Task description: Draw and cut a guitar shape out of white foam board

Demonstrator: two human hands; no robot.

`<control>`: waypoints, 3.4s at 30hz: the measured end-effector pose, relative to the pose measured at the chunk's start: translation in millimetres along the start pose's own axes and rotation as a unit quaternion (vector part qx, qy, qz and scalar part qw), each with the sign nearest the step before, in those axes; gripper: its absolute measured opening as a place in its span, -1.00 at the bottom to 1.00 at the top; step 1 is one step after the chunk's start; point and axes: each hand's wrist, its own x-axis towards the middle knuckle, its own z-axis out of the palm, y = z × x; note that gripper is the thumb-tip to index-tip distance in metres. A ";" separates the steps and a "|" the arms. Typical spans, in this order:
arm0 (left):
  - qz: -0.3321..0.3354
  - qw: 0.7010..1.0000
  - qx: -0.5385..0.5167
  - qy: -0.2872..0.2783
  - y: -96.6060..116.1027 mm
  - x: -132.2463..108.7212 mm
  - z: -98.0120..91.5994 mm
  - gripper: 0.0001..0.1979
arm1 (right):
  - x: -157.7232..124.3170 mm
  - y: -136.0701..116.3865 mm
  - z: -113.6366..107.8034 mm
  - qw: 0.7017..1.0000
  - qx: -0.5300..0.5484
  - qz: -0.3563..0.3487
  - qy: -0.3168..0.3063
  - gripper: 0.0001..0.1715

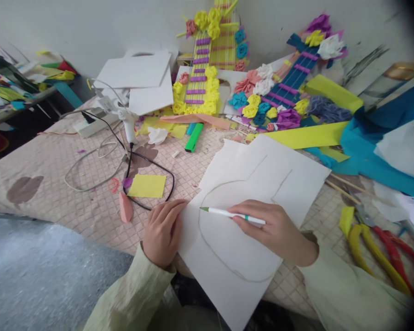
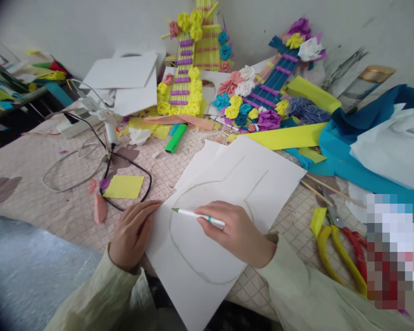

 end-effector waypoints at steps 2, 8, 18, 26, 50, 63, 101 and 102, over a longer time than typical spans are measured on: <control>0.000 1.000 0.000 0.000 -0.1 0.2 0.1 -0.71 | -0.7 0.4 0.5 1.000 -0.001 0.003 -0.003 -0.81; -0.003 1.000 0.000 0.001 0.7 1.0 -0.4 -0.71 | -0.5 0.3 1.2 0.999 0.026 -0.004 -0.032 -0.81; 0.001 1.000 0.004 0.002 1.5 2.2 -1.1 -0.71 | -2.1 -0.4 -0.5 0.997 0.060 0.008 -0.050 -0.84; 0.000 1.000 0.005 0.002 0.6 1.0 -0.4 -0.72 | -1.4 -3.6 -2.2 0.995 0.084 -0.011 -0.059 -0.85; -0.002 1.000 0.007 0.002 0.6 2.4 -0.2 -0.71 | -12.4 -0.1 -35.0 0.980 0.148 -0.010 -0.131 -0.89; 0.009 0.998 -0.068 -0.013 -13.5 6.5 -2.2 -0.80 | -105.6 18.0 -30.4 0.787 0.326 0.216 0.476 -0.92; -0.303 0.837 -0.440 -0.123 7.5 -28.0 -11.5 -0.40 | -51.6 42.6 -44.3 0.776 0.507 0.182 0.327 -0.94; -0.303 0.835 -0.445 -0.112 10.5 -26.2 -13.2 -0.40 | -51.5 40.0 -46.3 0.778 0.508 0.170 0.329 -0.94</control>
